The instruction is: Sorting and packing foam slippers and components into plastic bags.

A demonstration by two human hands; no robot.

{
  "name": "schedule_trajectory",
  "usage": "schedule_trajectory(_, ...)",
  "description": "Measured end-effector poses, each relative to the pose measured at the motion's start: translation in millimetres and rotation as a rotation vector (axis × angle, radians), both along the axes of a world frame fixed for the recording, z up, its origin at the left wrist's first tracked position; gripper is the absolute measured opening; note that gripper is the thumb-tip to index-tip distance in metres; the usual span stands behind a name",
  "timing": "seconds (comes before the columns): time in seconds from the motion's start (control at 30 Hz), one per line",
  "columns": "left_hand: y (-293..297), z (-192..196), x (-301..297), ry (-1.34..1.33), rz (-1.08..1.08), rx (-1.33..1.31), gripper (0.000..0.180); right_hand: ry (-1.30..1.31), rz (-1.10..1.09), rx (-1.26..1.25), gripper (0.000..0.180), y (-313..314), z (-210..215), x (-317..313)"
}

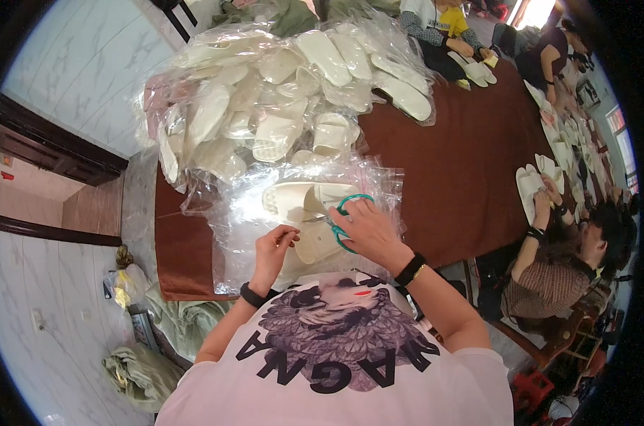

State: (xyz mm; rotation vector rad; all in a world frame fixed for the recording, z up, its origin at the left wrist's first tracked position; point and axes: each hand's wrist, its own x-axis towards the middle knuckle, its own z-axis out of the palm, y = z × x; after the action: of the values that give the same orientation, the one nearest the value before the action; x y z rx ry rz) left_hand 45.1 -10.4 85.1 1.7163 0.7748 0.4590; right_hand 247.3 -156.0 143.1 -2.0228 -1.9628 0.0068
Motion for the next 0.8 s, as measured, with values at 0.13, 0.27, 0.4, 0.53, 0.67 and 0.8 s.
schedule_trajectory(0.13, -2, 0, -2, -0.018, 0.028, -0.027, 0.012, -0.054, 0.073, 0.005, 0.061, 13, -4, -9)
schedule_trajectory(0.27, -3, 12, -2, -0.024, -0.085, 0.012, 0.011, 0.002, -0.001, -0.059, 0.054, 17, -20, -13)
schedule_trajectory(0.4, 2, 36, -7, -0.171, -0.151, -0.048, 0.012, 0.217, -0.148, -0.014, 0.052, 10, -24, -3)
schedule_trajectory(0.53, 39, 69, -38, -0.405, 0.250, -0.052, 0.014, 0.280, -0.394, -0.021, 0.050, -17, -29, 22)
schedule_trajectory(0.67, 104, 102, -92, -0.486, 0.647, 0.222, 0.017, 0.336, -0.800, 0.040, 0.047, -56, -69, 56)
schedule_trajectory(0.8, 153, 115, -164, -0.485, 0.948, 0.453, 0.019, 0.231, -0.917, -0.130, 0.044, -81, -123, 76)
